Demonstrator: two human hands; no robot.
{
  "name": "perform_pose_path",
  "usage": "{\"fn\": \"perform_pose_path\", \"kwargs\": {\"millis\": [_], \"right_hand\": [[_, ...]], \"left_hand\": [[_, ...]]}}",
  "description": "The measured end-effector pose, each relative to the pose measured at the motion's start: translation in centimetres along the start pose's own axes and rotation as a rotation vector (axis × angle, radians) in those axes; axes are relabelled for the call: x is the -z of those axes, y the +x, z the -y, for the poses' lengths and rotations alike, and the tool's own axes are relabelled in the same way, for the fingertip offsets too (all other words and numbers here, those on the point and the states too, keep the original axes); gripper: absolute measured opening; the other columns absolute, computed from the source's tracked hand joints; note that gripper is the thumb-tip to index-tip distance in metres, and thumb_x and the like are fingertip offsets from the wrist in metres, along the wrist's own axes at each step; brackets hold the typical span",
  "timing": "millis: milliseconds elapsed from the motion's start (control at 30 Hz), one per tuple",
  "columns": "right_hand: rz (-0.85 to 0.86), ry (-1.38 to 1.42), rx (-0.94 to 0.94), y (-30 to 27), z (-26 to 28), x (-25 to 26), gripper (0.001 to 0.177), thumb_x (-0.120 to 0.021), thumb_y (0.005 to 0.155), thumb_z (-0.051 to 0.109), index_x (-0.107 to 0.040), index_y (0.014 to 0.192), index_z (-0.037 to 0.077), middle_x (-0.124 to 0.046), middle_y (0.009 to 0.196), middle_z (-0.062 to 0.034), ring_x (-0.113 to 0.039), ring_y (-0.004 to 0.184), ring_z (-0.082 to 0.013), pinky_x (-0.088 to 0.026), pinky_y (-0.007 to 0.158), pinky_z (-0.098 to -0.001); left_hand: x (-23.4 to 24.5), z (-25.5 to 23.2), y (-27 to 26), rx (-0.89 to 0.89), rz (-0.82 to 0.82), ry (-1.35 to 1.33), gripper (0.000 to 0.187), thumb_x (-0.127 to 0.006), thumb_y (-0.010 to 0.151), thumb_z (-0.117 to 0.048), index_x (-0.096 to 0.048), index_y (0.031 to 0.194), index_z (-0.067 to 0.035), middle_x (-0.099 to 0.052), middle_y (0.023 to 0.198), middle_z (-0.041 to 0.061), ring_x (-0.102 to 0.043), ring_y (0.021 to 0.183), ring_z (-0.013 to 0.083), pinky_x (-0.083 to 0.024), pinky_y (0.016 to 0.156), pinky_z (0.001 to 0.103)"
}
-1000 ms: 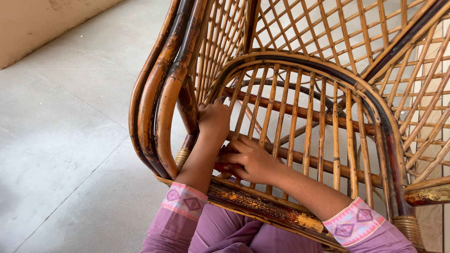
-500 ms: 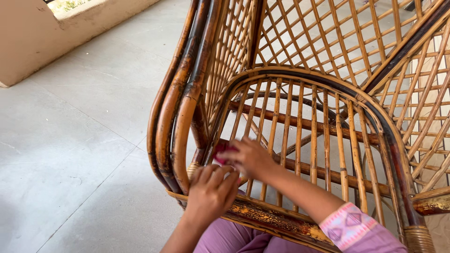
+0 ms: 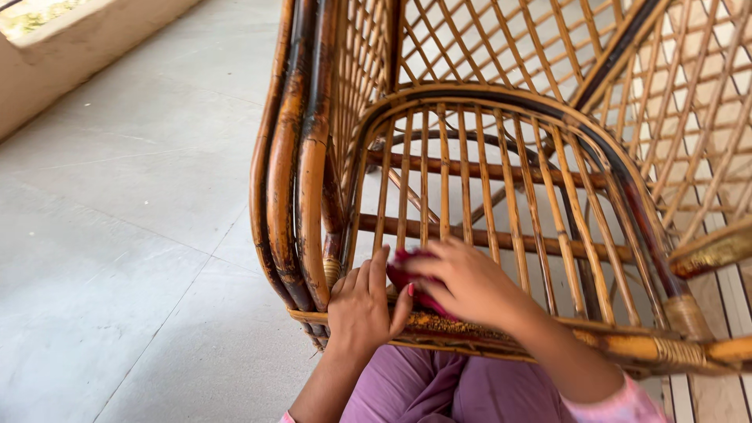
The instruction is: The person sits on the floor and wipes a rattan chair with a pink cloth. They clean the seat, frame, and backrest, moving around the chair to reach different areas.
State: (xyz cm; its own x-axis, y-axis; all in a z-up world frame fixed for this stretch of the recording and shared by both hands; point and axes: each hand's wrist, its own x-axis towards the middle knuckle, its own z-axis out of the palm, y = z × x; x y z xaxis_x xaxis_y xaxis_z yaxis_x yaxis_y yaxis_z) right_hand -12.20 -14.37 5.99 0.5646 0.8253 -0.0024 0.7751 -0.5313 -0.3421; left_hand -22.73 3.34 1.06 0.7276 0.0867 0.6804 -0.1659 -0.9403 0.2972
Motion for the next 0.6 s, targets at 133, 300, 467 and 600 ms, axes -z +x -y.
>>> {"fn": "perform_pose_path", "kwargs": {"millis": [133, 300, 467, 600], "right_hand": [[-0.472, -0.288, -0.119, -7.1, 4.5, -2.3, 0.043, -0.067, 0.087, 0.043, -0.072, 0.118, 0.014, -0.067, 0.106, -0.0086, -0.058, 0.109, -0.0287, -0.042, 0.093, -0.0539], [-0.587, -0.454, -0.301, -12.1, 2.4, -4.2, 0.05, -0.065, 0.086, 0.045, -0.07, 0.124, 0.013, -0.065, 0.114, -0.0111, -0.056, 0.114, -0.031, -0.039, 0.096, -0.053], [-0.937, -0.522, -0.196, -13.7, -2.0, -5.6, 0.04, -0.058, 0.098, 0.042, -0.076, 0.114, 0.01, -0.066, 0.097, -0.0104, -0.06, 0.09, -0.0288, -0.046, 0.084, -0.045], [-1.048, -0.589, -0.097, -12.7, -4.0, -5.8, 0.042, -0.052, 0.097, 0.041, -0.08, 0.101, 0.009, -0.066, 0.079, -0.0084, -0.06, 0.069, -0.0256, -0.045, 0.066, -0.0406]], "left_hand": [[0.2, -0.1, 0.0, 0.0, 0.032, 0.028, 0.057, -0.062, 0.089, -0.034, -0.063, 0.132, 0.003, -0.074, 0.085, 0.013, -0.069, 0.065, 0.027, -0.054, 0.062, 0.038], [0.1, -0.1, -0.2, -0.045, 0.006, 0.041, 0.026, -0.064, 0.093, -0.026, -0.073, 0.109, -0.008, -0.073, 0.071, 0.006, -0.067, 0.058, 0.0215, -0.051, 0.057, 0.035], [-0.1, 0.0, -0.3, -0.116, -0.044, 0.033, 0.02, -0.063, 0.096, -0.023, -0.077, 0.094, -0.01, -0.074, 0.067, 0.005, -0.067, 0.055, 0.0178, -0.048, 0.052, 0.031], [-0.8, 0.5, -0.3, -0.118, -0.022, 0.041, 0.019, -0.064, 0.096, -0.023, -0.077, 0.086, -0.012, -0.074, 0.066, 0.005, -0.067, 0.052, 0.0165, -0.049, 0.052, 0.03]]}}
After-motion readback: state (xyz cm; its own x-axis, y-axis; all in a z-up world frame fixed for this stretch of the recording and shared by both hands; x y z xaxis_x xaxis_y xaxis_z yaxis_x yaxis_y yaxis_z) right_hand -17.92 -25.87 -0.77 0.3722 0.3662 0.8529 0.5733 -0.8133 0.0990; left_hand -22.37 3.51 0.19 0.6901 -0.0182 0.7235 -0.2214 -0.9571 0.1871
